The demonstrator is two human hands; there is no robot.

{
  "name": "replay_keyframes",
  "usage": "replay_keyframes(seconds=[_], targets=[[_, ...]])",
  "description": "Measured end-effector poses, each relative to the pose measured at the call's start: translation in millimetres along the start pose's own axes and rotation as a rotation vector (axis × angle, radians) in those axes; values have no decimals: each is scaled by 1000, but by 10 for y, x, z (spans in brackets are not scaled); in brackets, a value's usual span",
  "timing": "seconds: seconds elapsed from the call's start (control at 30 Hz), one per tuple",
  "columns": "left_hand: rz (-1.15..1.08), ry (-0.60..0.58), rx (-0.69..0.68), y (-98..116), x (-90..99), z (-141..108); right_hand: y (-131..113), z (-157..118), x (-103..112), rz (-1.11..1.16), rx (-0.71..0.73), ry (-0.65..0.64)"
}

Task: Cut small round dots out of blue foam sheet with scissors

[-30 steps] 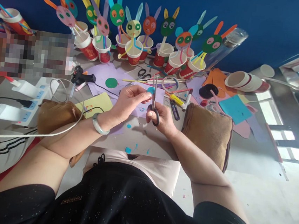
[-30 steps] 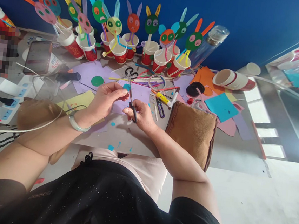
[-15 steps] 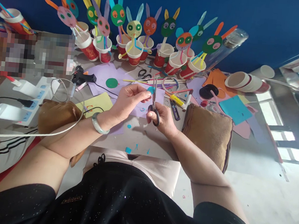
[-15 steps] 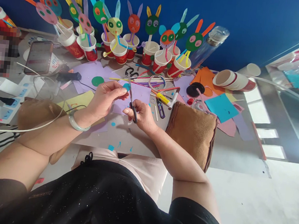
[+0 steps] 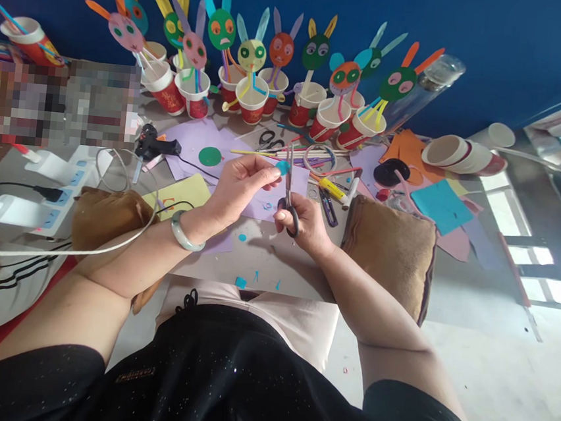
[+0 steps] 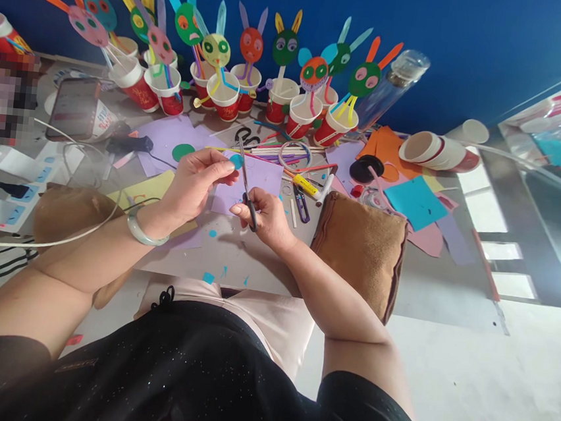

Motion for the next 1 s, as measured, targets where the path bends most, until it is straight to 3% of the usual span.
replay_keyframes(seconds=[1.0], targets=[[167,12,-104,79,40,11,33,44,-5,-24,-21,-30]])
Point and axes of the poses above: each hand's wrist, its own z-axis towards the middle knuckle, its own x-axis out of the back of the hand, y = z × x, the point moved 4 cm from there along z, towards the middle knuckle, and after that the axes turned 1 degree about -y, right-handed, at the moved point
